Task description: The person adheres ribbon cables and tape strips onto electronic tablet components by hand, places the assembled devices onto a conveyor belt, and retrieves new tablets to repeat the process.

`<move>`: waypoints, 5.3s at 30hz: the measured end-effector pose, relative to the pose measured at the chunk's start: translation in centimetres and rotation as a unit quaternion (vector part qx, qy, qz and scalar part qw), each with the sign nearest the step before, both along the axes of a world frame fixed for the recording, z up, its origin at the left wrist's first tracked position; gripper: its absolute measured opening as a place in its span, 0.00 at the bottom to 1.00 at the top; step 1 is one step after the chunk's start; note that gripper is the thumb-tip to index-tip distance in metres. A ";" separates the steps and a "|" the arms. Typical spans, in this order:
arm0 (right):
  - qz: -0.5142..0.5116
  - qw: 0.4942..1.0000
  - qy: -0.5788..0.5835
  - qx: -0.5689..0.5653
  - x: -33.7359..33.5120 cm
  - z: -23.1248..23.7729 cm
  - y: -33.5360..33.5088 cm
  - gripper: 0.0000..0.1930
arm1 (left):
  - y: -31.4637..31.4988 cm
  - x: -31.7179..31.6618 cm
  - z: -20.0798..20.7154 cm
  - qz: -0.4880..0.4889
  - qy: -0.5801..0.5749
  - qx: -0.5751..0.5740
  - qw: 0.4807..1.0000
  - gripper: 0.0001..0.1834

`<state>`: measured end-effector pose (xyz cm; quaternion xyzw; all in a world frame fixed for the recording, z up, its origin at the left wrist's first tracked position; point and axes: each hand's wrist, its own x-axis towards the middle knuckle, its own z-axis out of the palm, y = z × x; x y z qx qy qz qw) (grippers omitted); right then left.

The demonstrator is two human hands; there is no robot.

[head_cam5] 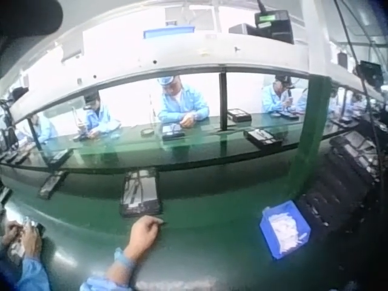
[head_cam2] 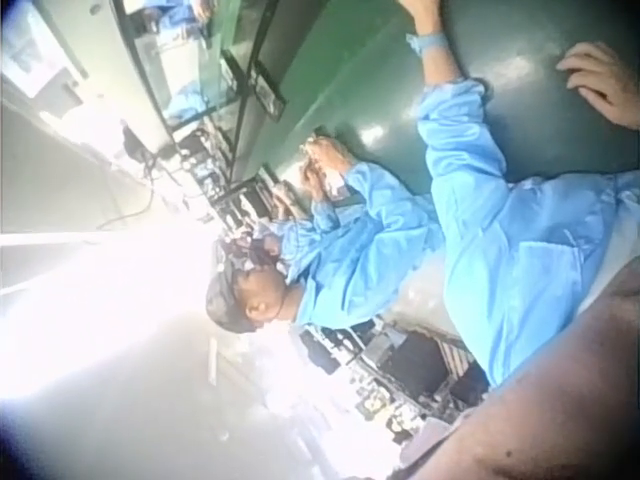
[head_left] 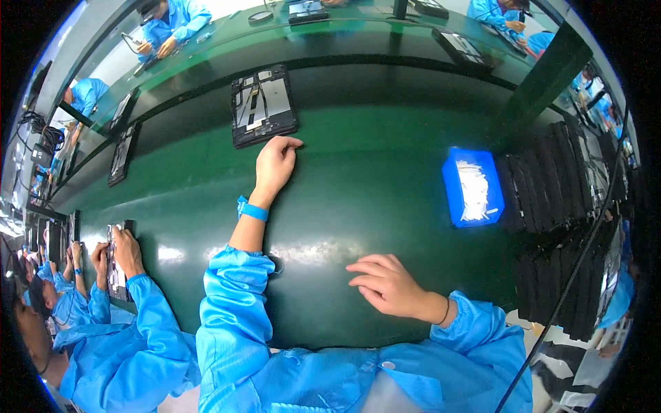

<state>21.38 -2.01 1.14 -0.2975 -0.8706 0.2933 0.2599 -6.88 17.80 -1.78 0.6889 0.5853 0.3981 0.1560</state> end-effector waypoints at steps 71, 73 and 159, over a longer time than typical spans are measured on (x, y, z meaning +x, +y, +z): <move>0.008 0.999 0.040 0.007 0.1 -1.7 -0.2 0.08 | 0.6 -0.3 -0.6 -0.037 -0.010 0.020 0.999 0.09; 0.007 0.999 0.039 0.009 0.1 -1.7 -0.1 0.08 | 0.7 -0.3 -0.6 -0.038 -0.012 0.021 0.999 0.09; 0.013 1.000 -0.015 0.009 -0.1 0.1 0.3 0.09 | 0.3 0.2 0.3 -0.007 0.033 0.004 0.999 0.11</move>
